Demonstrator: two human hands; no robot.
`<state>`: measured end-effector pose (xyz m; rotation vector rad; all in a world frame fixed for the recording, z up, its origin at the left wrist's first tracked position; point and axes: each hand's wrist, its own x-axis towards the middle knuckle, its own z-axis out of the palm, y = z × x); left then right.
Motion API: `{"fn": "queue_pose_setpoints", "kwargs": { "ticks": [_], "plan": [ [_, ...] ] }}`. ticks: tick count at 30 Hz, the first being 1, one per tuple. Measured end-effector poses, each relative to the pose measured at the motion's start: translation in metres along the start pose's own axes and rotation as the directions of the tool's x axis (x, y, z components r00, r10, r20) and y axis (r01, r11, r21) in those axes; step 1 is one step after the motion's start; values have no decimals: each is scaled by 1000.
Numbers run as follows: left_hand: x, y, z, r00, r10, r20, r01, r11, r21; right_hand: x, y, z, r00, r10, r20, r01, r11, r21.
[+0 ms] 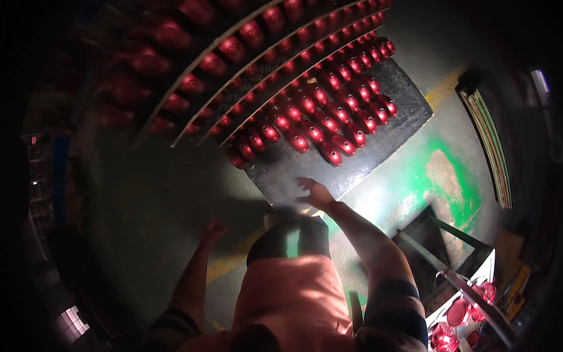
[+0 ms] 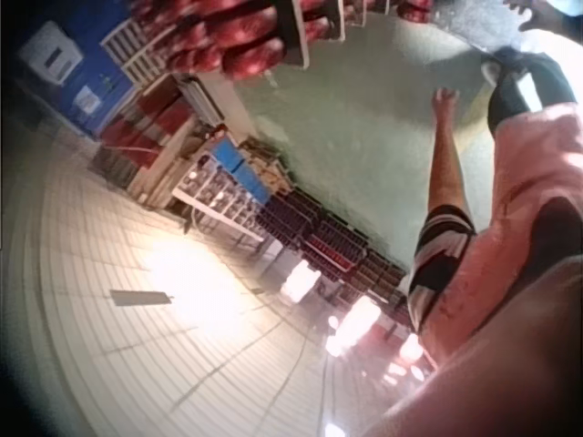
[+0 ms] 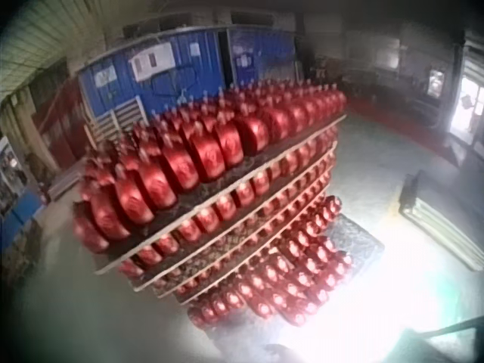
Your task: The person repeatedly picks up red plastic containers from a metal tray and places them onto a black pallet. The person also uses a manual pallet jack to move a stack of pallets within the warehouse.
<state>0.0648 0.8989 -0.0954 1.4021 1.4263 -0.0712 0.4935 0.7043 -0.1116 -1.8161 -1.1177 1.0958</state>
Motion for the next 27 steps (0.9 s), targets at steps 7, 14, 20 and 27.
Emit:
{"fn": "queue_pose_setpoints", "kwargs": {
  "ticks": [7, 14, 20, 27],
  "plan": [
    [254, 32, 43, 897, 389, -209, -344, 912, 223, 215, 77, 17, 973, -232, 17, 231, 956, -183],
    [381, 64, 51, 500, 866, -24, -674, 406, 618, 392, 108, 71, 865, -490, 106, 501, 833, -236],
    [397, 58, 69, 677, 735, -37, -695, 654, 299, 426, 102, 88, 771, -527, 358, 609, 774, -173],
    [404, 62, 70, 634, 771, -55, -703, 605, 373, 423, 93, 103, 779, -471, 413, 599, 754, -270]
  ]
}}
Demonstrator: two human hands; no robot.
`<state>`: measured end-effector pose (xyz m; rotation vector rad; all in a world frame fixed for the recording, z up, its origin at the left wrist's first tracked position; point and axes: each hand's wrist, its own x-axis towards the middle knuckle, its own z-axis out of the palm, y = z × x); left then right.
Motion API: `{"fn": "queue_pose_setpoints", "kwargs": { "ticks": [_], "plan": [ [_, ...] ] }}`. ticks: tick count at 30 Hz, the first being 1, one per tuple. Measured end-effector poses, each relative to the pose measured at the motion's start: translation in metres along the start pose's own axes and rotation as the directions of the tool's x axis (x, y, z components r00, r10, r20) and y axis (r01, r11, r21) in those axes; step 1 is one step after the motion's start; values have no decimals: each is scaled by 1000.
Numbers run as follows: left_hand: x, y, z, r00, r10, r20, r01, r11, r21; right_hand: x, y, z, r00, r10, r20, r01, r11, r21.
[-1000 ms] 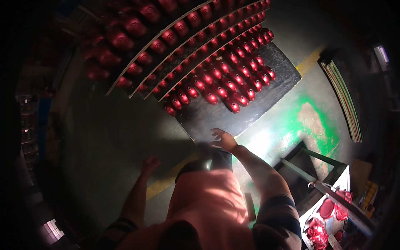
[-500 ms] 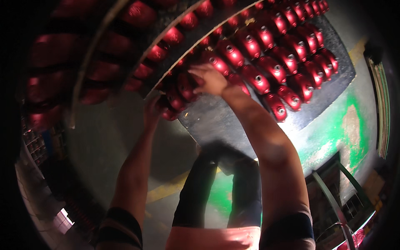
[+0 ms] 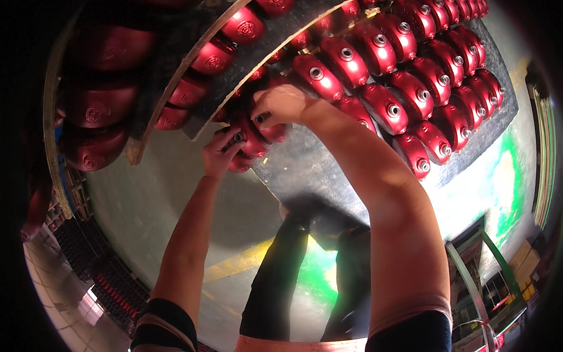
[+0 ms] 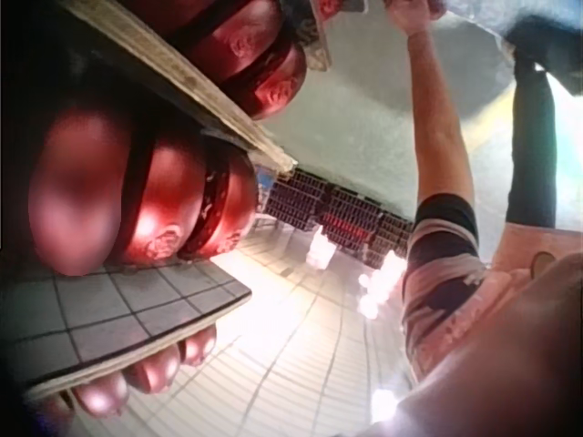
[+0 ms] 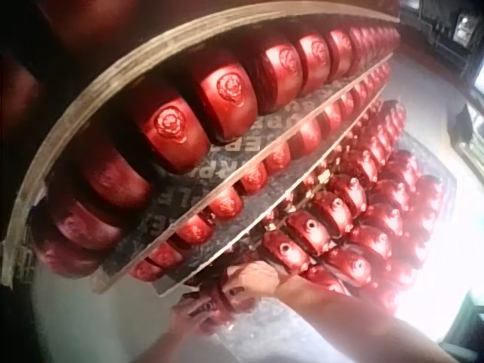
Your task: The person repeatedly picks up red plastic containers from a metal tray and places them onto a black pallet. The person also uses a manual pallet jack to move a stack of pallets within the warehouse.
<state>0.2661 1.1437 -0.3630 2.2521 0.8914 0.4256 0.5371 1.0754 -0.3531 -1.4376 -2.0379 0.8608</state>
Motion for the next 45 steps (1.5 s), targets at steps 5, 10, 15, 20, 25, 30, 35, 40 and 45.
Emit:
{"fn": "queue_pose_setpoints", "kwargs": {
  "ticks": [5, 10, 15, 20, 25, 30, 35, 40, 45],
  "plan": [
    [-7, 5, 3, 996, 68, -52, -67, 997, 23, -16, -8, 24, 985, 65, -158, -67, 998, -8],
    [-68, 37, -18, 997, -21, -68, 25, 998, 65, -58, -40, 48, 907, 9, -420, 14, 999, 51],
    [-162, 125, -83, 969, -245, -21, 245, 964, 104, -140, -113, 30, 930, -119, -349, 46, 977, -208],
    [-241, 253, -162, 956, -292, -2, 292, 956, 31, -239, -249, -35, 977, 11, -215, -7, 1000, 18],
    [-294, 372, -217, 948, -303, 95, 306, 952, -14, -336, -373, -105, 991, 62, -122, -62, 998, 4],
    [-324, 469, -230, 992, -60, 112, 59, 998, 12, -438, -502, -133, 892, 220, -395, -170, 973, 157],
    [-374, 535, -228, 952, 241, 186, -217, 966, -143, -532, -633, -104, 728, 133, -672, -200, 980, -22],
    [-421, 609, -227, 820, 493, 290, -335, 825, -455, -628, -796, -46, 450, 325, -832, -356, 919, 167],
    [-479, 653, -202, 711, 471, 522, -161, 832, -531, -714, -876, 38, 209, 583, -785, -530, 742, 410]
  ]
}}
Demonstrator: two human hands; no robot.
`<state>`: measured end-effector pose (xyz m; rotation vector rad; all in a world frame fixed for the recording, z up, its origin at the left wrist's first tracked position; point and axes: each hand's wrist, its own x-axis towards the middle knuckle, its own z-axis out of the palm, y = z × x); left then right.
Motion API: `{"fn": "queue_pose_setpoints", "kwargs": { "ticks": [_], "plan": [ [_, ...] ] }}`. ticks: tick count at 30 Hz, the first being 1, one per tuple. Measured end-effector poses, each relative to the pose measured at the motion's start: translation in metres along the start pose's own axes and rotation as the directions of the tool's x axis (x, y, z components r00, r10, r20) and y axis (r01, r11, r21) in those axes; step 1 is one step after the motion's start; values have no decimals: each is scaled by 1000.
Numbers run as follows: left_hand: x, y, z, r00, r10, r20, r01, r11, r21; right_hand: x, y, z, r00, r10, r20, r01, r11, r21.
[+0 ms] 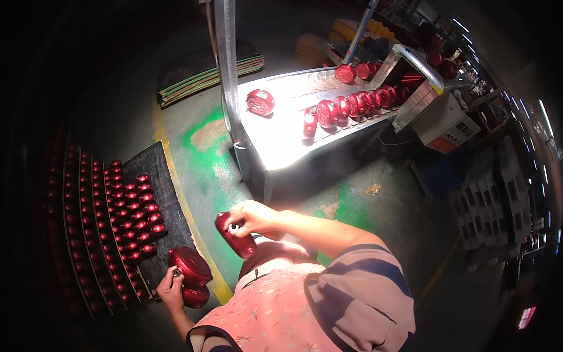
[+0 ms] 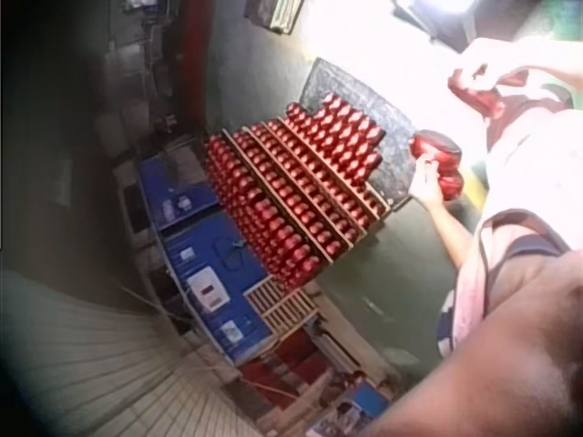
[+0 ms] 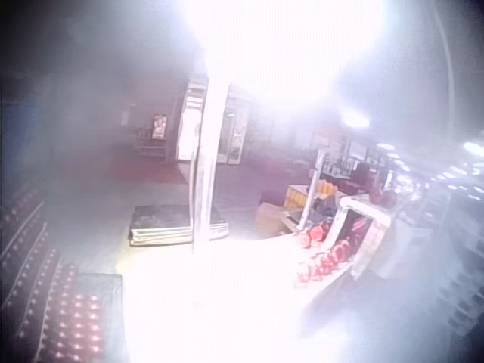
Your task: The person repeatedly picks up red plastic containers from a metal tray and places them onto a black pallet. The person also uses a manual pallet jack to move a stack of pallets within the warehouse.
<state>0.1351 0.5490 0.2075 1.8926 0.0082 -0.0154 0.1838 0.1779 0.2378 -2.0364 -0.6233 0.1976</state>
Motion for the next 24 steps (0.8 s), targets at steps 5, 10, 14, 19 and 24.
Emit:
{"fn": "queue_pose_setpoints", "kwargs": {
  "ticks": [5, 10, 14, 19, 24],
  "plan": [
    [15, 25, 90, 960, -99, 262, 94, 995, 33, -137, 52, -51, 926, 275, -257, -302, 950, -72],
    [85, 90, 197, 846, -102, 524, 36, 990, 134, -221, 92, -153, 619, 532, -578, -538, 823, 181],
    [173, 170, 287, 840, 139, 524, -193, 980, 50, -233, 120, -281, 543, 476, -691, -560, 819, 124],
    [294, 285, 407, 880, 272, 390, -238, 962, -132, -186, 156, -457, 680, 171, -713, -364, 923, -126],
    [409, 331, 550, 911, 258, 321, -197, 957, -211, -101, 249, -594, 757, -36, -652, -116, 975, -188]
  ]
}}
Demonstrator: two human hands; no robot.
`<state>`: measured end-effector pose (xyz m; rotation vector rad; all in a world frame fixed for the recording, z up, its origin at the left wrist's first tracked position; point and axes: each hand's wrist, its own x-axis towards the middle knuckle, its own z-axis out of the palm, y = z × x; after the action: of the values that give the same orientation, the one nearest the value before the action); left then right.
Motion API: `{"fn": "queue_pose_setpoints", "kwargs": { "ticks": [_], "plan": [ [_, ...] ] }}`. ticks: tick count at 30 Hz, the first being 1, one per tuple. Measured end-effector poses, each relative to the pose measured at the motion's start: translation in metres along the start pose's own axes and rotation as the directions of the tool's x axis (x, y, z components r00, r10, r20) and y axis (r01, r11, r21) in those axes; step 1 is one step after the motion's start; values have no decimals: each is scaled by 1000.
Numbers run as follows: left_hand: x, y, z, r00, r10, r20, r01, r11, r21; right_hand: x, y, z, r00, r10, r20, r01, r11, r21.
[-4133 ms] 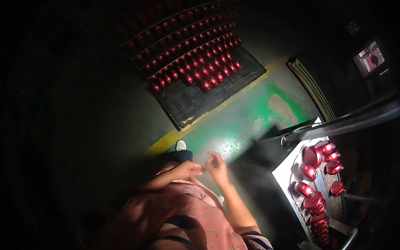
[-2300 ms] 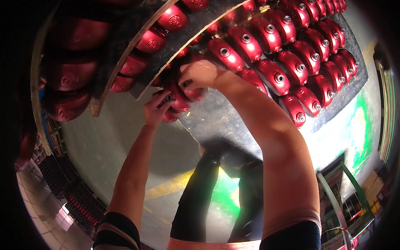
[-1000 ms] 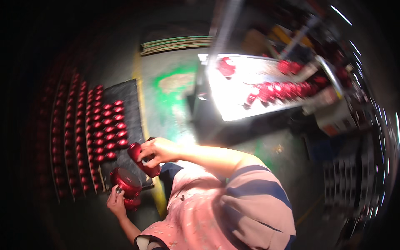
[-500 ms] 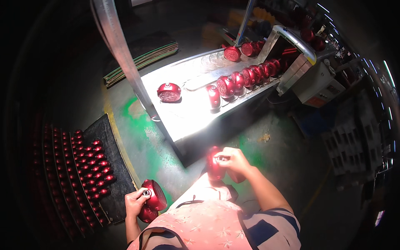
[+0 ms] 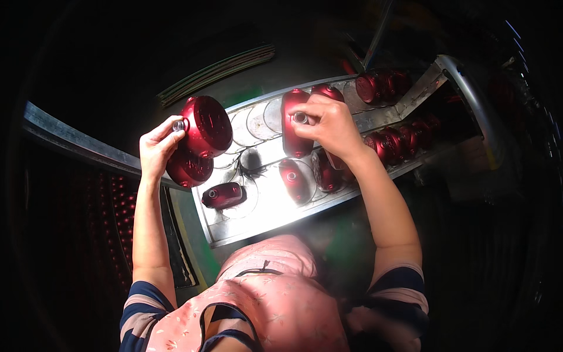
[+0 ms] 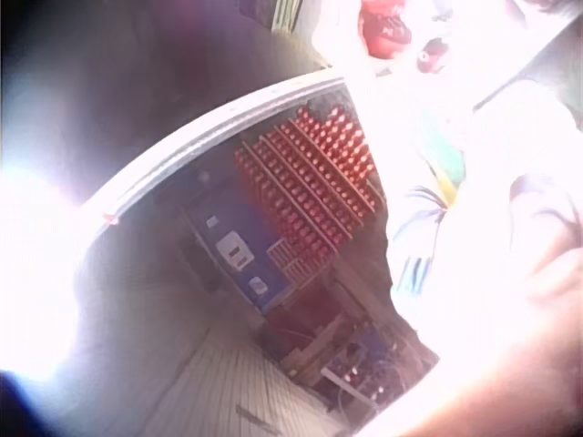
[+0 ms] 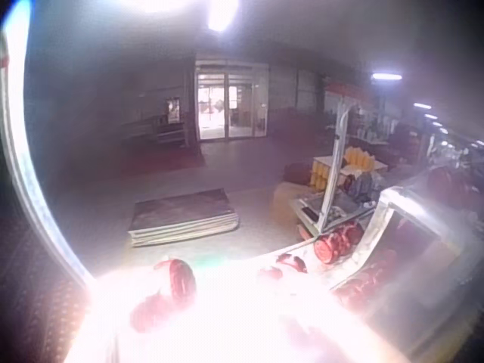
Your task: The person repeatedly picks up red plastic containers from a metal tray and places them onto a black pallet. The person also uses a manual pallet jack to move a stack of pallets within the warehouse.
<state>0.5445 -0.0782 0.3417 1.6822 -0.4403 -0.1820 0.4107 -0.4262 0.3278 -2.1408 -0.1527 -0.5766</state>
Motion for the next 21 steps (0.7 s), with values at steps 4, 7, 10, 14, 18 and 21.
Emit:
{"fn": "queue_pose_setpoints", "kwargs": {
  "ticks": [4, 7, 10, 14, 18, 21],
  "plan": [
    [84, -50, 33, 986, -165, -11, 165, 971, 171, 82, 79, 57, 994, -47, 102, 50, 998, -26],
    [118, -104, 50, 980, -198, -30, 199, 952, 233, 112, 130, 110, 983, 2, 183, -9, 999, 39],
    [131, -152, 38, 954, -298, -24, 294, 922, 251, 134, 169, 172, 951, 74, 299, -78, 997, 1],
    [125, -202, 21, 941, -291, -171, 337, 845, 416, 145, 197, 234, 924, 52, 378, -50, 999, -17],
    [99, -216, 9, 922, -274, -272, 362, 858, 363, 144, 193, 253, 908, 93, 408, -125, 991, 53],
    [66, -204, -1, 897, -223, -382, 327, 916, 234, 145, 183, 250, 941, 73, 331, -102, 992, 71]
  ]
}}
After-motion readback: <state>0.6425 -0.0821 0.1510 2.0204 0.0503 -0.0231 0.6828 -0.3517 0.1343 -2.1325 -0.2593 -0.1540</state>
